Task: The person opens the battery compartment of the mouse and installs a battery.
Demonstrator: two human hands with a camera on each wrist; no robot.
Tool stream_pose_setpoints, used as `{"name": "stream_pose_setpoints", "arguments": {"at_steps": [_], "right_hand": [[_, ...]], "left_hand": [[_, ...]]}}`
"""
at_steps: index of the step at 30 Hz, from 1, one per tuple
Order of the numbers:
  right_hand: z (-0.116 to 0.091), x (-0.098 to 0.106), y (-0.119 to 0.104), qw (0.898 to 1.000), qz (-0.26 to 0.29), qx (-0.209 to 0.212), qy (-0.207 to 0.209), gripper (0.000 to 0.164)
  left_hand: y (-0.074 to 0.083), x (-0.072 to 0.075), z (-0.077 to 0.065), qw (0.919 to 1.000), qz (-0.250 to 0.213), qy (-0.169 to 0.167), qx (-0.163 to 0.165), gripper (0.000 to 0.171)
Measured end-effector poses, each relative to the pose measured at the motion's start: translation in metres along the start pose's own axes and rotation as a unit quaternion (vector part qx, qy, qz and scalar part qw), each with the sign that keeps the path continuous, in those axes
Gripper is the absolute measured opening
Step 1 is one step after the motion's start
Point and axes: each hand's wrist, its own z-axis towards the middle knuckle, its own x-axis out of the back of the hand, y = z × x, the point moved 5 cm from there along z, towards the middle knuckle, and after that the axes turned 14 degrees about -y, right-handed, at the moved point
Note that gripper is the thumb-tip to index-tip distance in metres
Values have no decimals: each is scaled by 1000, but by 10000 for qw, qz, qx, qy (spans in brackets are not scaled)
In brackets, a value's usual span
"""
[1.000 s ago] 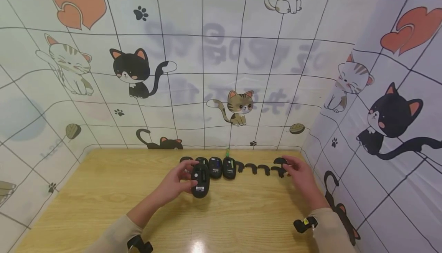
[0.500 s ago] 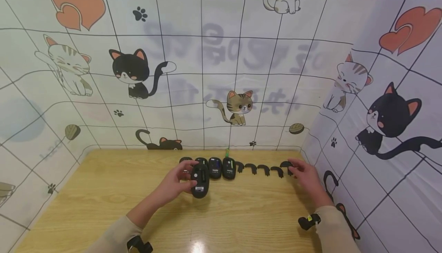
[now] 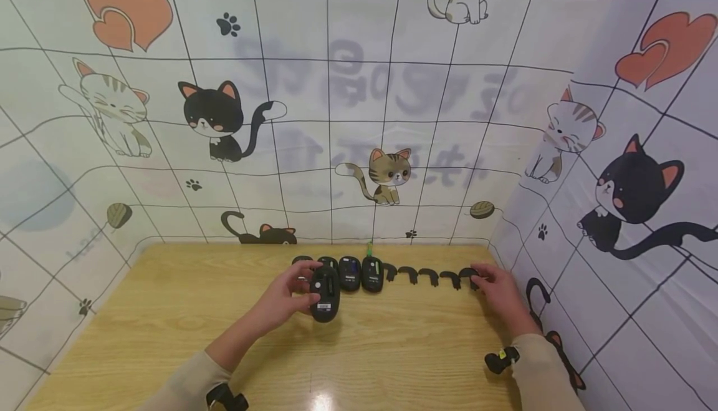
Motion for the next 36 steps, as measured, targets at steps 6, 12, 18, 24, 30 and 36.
{"name": "stream_pose_setpoints", "arguments": {"at_steps": [6,12,18,24,30,36], "right_hand": [[2,0,6,9999,-59,-79,36,44],[4,-1,10,9992,-290,-167,229,42],[6,-1,7,9970,-707,-12,319,39],[9,-2,5,9964,-798,45,295,39],[11,-5,6,9957,-831,133,380,38],[11,-7,6,9951,-886,149,401,35]], "left_hand": [[-1,1,0,10000,-5,-1,18,63],[-2,0,1,10000,13,-9,14,63],[-1,0,1,10000,-22,7,4,62],[-2,-1,1,10000,-84,-5,39,62],[-3,-1,2,10000,-36,-12,28,62],[-4,-2,2,10000,-15,-17,38,62]]}}
